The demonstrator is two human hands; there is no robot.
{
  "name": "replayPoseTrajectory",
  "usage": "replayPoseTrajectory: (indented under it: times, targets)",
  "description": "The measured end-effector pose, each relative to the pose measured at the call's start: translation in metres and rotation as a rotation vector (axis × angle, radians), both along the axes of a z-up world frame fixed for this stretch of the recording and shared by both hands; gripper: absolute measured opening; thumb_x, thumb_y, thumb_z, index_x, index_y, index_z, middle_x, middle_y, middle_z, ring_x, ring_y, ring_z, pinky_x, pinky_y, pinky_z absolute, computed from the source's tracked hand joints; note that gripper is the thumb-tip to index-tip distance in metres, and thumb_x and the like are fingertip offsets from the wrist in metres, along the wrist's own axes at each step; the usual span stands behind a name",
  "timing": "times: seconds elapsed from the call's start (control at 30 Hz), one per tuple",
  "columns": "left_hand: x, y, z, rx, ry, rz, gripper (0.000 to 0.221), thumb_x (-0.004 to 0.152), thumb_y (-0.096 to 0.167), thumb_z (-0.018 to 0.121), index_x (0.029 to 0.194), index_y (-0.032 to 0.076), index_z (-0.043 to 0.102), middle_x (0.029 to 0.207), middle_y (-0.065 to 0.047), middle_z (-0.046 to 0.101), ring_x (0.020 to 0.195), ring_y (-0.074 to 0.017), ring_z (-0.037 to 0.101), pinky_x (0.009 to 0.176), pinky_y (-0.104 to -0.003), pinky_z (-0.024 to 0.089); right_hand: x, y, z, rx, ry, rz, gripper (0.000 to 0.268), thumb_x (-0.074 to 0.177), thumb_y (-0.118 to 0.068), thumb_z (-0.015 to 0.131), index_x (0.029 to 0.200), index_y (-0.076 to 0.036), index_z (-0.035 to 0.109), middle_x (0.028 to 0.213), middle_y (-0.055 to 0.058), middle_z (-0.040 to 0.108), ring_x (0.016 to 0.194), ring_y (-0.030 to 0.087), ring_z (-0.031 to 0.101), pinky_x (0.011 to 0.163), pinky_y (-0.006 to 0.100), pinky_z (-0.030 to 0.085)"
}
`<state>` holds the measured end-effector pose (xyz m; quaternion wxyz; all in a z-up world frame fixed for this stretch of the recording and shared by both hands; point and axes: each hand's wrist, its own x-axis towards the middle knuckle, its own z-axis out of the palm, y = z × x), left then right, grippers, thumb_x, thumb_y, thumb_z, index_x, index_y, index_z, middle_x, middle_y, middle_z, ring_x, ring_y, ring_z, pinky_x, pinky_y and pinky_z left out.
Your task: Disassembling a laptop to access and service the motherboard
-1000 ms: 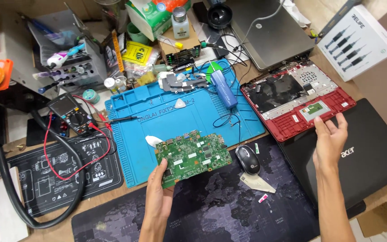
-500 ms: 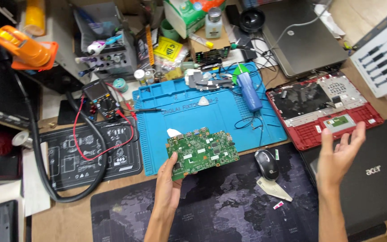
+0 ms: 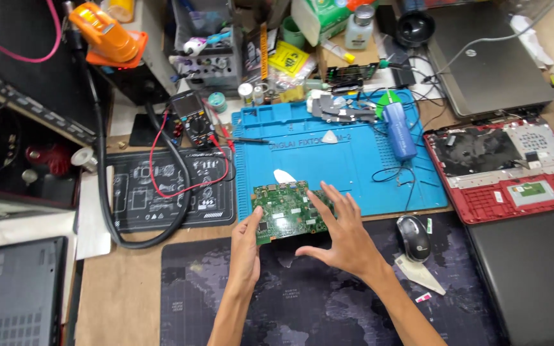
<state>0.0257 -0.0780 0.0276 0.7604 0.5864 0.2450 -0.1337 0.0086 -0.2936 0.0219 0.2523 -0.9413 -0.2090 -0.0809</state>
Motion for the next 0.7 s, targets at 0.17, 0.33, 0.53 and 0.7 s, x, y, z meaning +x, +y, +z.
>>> replayPoseTrajectory:
  times: [0.17,0.33,0.53,0.7]
  targets:
    - [-0.002,0.012,0.018,0.022,0.193,0.058,0.075,0.084,0.053,0.060,0.144,0.010,0.047,0.170,-0.002,0.031,0.158,-0.0167,0.025,0.126,-0.042,0.021,0.014,0.013,-0.023,-0.006,-0.064,0.050,0.104,0.081,-0.064,0.079,0.161,-0.016,0.032,0.155,0.010,0.045,0.142,0.032,0.044,0.114,0.056,0.032]
    - [-0.004,0.028,-0.043,0.080,-0.129,0.093,0.030,0.103,0.037,0.064,0.100,0.009,0.073,0.097,-0.005,0.066,0.098,-0.0118,0.058,0.089,-0.037,0.056,0.023,0.020,-0.031,0.044,0.095,0.000,0.104,0.075,-0.051,0.088,0.161,-0.024,0.036,0.143,0.004,0.052,0.138,0.023,0.045,0.115,0.046,0.029]
    - [-0.001,0.038,-0.025,0.893,-0.560,-0.016,0.026,0.104,0.025,0.059,0.121,0.010,0.070,0.106,-0.008,0.067,0.079,-0.0220,0.074,0.072,-0.039,0.061,0.031,0.024,-0.021,-0.020,0.113,-0.025,0.106,0.076,-0.050,0.087,0.163,-0.022,0.033,0.145,0.007,0.054,0.143,0.025,0.044,0.119,0.053,0.026]
    - [0.034,0.045,-0.044,0.878,-0.751,-0.078,0.021,0.107,0.022,0.056,0.116,0.011,0.072,0.102,-0.001,0.061,0.102,-0.0211,0.067,0.089,-0.035,0.056,0.034,0.031,-0.014,-0.122,0.106,-0.031,0.105,0.079,-0.059,0.082,0.164,-0.028,0.029,0.148,0.002,0.054,0.143,0.025,0.044,0.121,0.056,0.023]
